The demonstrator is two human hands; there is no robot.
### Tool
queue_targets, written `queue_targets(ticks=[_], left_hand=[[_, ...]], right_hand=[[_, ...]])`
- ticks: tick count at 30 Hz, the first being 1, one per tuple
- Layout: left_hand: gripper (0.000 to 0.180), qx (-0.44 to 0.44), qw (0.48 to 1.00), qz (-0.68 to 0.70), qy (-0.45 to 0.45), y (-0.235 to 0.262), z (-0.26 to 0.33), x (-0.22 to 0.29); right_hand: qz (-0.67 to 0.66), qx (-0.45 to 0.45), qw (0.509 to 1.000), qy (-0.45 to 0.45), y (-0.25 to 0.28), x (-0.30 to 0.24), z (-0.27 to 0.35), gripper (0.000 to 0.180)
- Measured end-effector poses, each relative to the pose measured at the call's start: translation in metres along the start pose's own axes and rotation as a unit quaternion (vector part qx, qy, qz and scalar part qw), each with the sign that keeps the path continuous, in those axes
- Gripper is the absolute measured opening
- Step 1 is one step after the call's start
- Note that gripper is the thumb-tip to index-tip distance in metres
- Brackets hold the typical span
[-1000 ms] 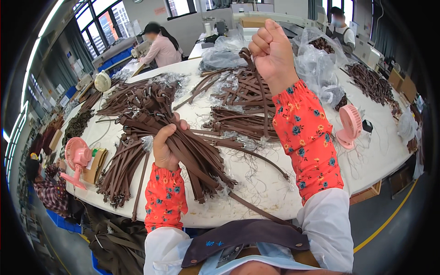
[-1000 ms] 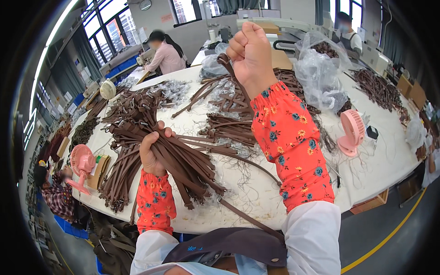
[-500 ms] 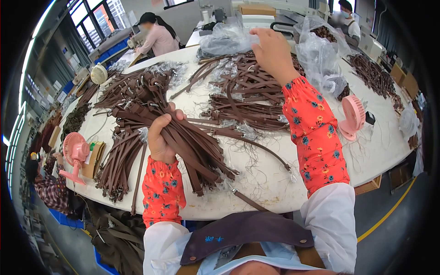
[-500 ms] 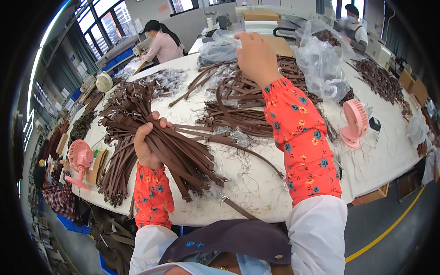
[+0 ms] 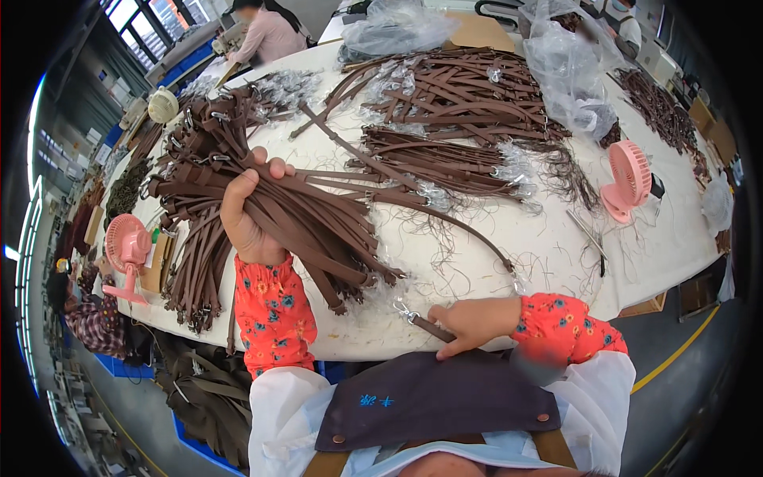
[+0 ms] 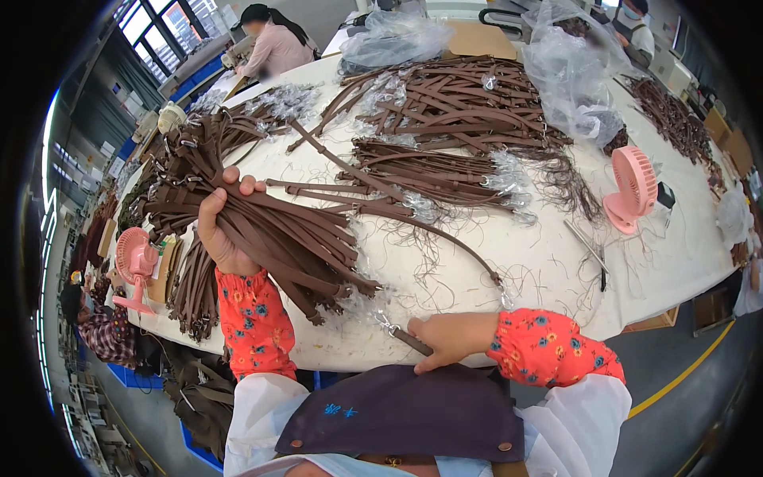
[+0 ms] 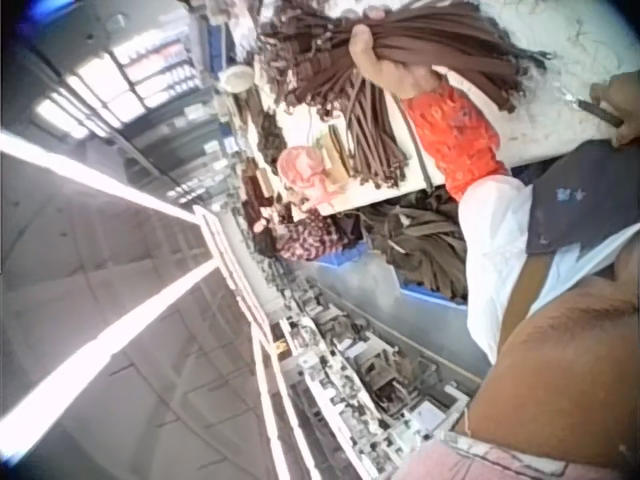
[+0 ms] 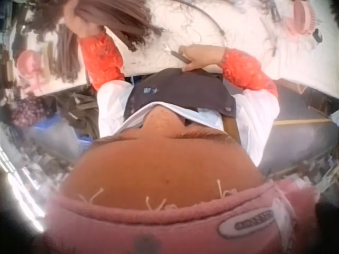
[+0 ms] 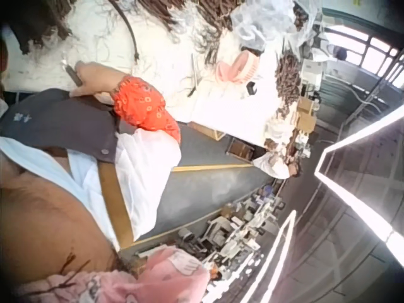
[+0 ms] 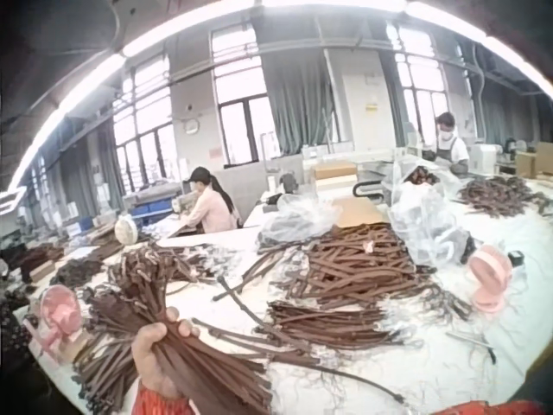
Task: The person sits at a workbench in a factory setting, handling brown leather belts. They pick up individual belts, use a metal tool to manipulate the metal hardware at the ends, and place the finished items into a blue bin. The process involves repetitive handling and tool use to secure the belt components.
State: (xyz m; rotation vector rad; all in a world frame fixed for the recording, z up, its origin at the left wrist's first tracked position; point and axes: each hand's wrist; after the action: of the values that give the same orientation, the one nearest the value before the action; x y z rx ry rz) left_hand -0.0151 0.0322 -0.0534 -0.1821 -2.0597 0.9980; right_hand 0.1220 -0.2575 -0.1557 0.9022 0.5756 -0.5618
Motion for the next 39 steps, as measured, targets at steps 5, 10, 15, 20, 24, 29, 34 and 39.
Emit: queue_targets(ticks=[5,10,15,20,24,29,34,39], left_hand=[[0.023,0.005,1.0,-0.004,-0.005,0.007,-0.011,0.019],[0.022,-0.016,1.0,-0.008,0.003,0.0,-0.007,0.023],[0.025,-0.016,0.999,-0.048,-0.005,0.002,0.004,0.011],[0.027,0.015,0.999,-0.038,0.035,0.005,0.008,-0.001],[0.027,0.012,0.998,-0.015,0.055,0.005,0.009,-0.007],[0.026,0.018,0.998,-0.012,0.051,0.002,0.011,-0.013],[0.028,-0.006,0.997,0.01,0.072,-0.009,0.014,-0.02],[0.029,0.022,0.998,0.018,0.062,-0.011,0.017,-0.028]], right_hand=[[-0.07,0.111,0.991,0.03,-0.031,0.023,0.0,0.045],[-0.317,0.082,0.944,0.03,0.024,0.021,0.067,0.025],[-0.424,0.223,0.873,0.09,0.079,-0.016,0.09,0.031],[-0.376,0.306,0.862,0.149,0.102,-0.046,0.071,0.037],[-0.343,0.337,0.853,0.201,0.119,-0.067,0.047,0.043],[-0.373,0.364,0.794,0.313,0.125,-0.093,-0.011,0.038],[-0.091,0.589,0.721,0.354,0.115,-0.111,-0.068,0.014],[-0.218,0.598,0.672,0.379,0.11,-0.121,-0.087,0.012]])
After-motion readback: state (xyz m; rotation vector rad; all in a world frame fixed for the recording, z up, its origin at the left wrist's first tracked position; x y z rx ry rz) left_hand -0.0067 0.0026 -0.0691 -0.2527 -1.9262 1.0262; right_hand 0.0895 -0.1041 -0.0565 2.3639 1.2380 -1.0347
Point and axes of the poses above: each hand's wrist, its own z-axis away from the middle knuckle, its own y-axis out of the back of the hand, x = y × z, and after that the axes turned 2 degrees about x, right-handed
